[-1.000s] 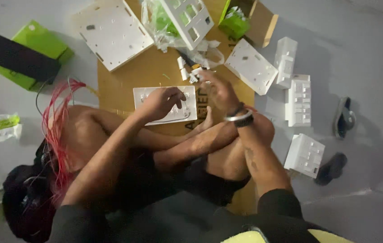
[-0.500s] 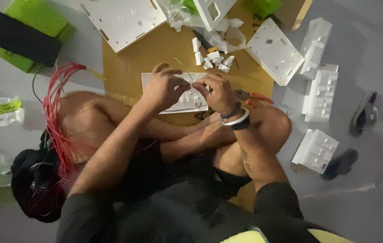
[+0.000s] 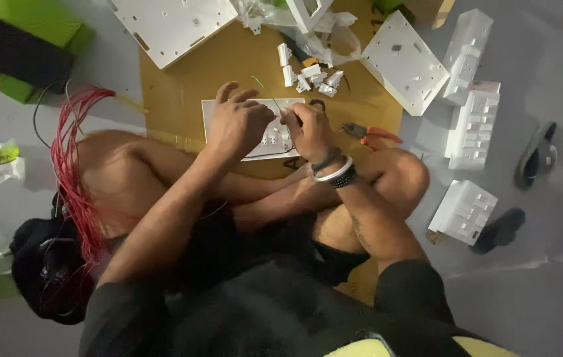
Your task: The person sits on the floor and assembles wiring into white electrical switch/socket faceplates. They strip and route red and other wires, use pliers to cut and trim wire ends, and press wires and terminal components into the sockets on the plates one at a time.
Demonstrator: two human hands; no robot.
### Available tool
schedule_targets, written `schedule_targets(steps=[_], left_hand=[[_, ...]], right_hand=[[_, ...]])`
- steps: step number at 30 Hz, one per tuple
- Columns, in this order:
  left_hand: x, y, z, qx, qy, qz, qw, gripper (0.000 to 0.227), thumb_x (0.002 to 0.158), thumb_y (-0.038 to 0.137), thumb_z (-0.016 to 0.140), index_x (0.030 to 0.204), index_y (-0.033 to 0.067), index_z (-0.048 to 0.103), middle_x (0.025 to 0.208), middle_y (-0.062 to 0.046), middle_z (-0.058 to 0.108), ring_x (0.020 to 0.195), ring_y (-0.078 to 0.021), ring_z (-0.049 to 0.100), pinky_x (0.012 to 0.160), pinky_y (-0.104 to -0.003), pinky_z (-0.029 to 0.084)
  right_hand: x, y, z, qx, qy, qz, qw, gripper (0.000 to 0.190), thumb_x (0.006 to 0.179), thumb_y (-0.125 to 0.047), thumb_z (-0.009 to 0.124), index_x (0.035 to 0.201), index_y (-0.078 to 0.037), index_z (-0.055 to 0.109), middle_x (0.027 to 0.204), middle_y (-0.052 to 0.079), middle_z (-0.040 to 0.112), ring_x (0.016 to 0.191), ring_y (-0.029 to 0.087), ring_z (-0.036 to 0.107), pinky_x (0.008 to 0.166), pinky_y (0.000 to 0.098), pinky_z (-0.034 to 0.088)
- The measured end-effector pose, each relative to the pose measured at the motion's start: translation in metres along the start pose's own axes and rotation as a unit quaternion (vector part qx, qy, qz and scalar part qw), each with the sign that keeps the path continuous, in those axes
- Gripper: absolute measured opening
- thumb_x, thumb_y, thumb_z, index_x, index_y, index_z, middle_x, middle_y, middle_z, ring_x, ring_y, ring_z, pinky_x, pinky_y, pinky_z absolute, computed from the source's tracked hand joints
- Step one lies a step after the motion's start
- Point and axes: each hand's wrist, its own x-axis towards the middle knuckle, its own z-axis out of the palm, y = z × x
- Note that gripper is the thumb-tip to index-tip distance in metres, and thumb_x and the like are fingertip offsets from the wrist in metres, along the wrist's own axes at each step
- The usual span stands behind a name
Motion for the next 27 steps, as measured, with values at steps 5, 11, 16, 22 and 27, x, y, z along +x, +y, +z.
schedule_targets(steps=[5,11,16,22,27], left_hand=[[-0.007,0.000,0.011,-0.008,-0.004,0.014,1.000,0.014,0.090,0.017,0.068,0.092,0.0203,0.081,0.096,-0.004,0.078,0.112,-0.0244,0.069,0.109,-0.052,0.037],[-0.008,-0.003,0.008,-0.041,0.016,0.001,0.999,0.013,0.092,0.018,0.068,0.093,0.0173,0.081,0.096,-0.004,0.077,0.107,-0.0251,0.068,0.104,-0.047,0.041],[-0.010,-0.002,0.001,-0.072,0.008,-0.029,0.997,0.013,0.094,0.022,0.070,0.093,0.0133,0.080,0.093,-0.007,0.076,0.102,-0.0265,0.067,0.100,-0.046,0.042],[-0.009,0.001,-0.003,-0.097,0.014,-0.017,0.995,0.014,0.095,0.022,0.070,0.094,0.0110,0.079,0.093,-0.008,0.076,0.101,-0.0287,0.067,0.100,-0.046,0.042],[-0.009,0.002,0.003,-0.130,0.004,-0.030,0.991,0.014,0.095,0.023,0.071,0.093,0.0115,0.079,0.091,-0.009,0.075,0.099,-0.0299,0.067,0.097,-0.047,0.044]], right_hand=[[-0.008,0.028,0.009,-0.104,0.052,-0.082,0.990,0.034,0.107,-0.022,0.061,0.081,-0.002,0.060,0.076,0.018,0.062,0.073,0.038,0.060,0.067,0.0471,0.046],[-0.003,0.031,0.002,-0.021,0.018,0.038,0.999,0.032,0.107,-0.029,0.063,0.089,-0.004,0.071,0.073,0.009,0.066,0.065,0.021,0.062,0.062,0.0363,0.047],[0.001,0.002,-0.015,0.054,0.002,0.010,0.999,0.022,0.098,-0.019,0.071,0.110,-0.001,0.076,0.089,0.011,0.073,0.070,0.022,0.063,0.063,0.0338,0.050],[-0.001,0.011,-0.008,-0.008,0.006,-0.052,0.999,0.010,0.095,-0.008,0.074,0.102,-0.002,0.076,0.099,0.012,0.078,0.090,0.024,0.076,0.078,0.0342,0.058],[0.000,0.004,-0.007,-0.063,0.065,-0.120,0.989,0.010,0.092,-0.005,0.073,0.101,-0.002,0.073,0.099,0.014,0.075,0.089,0.030,0.074,0.078,0.0376,0.059]])
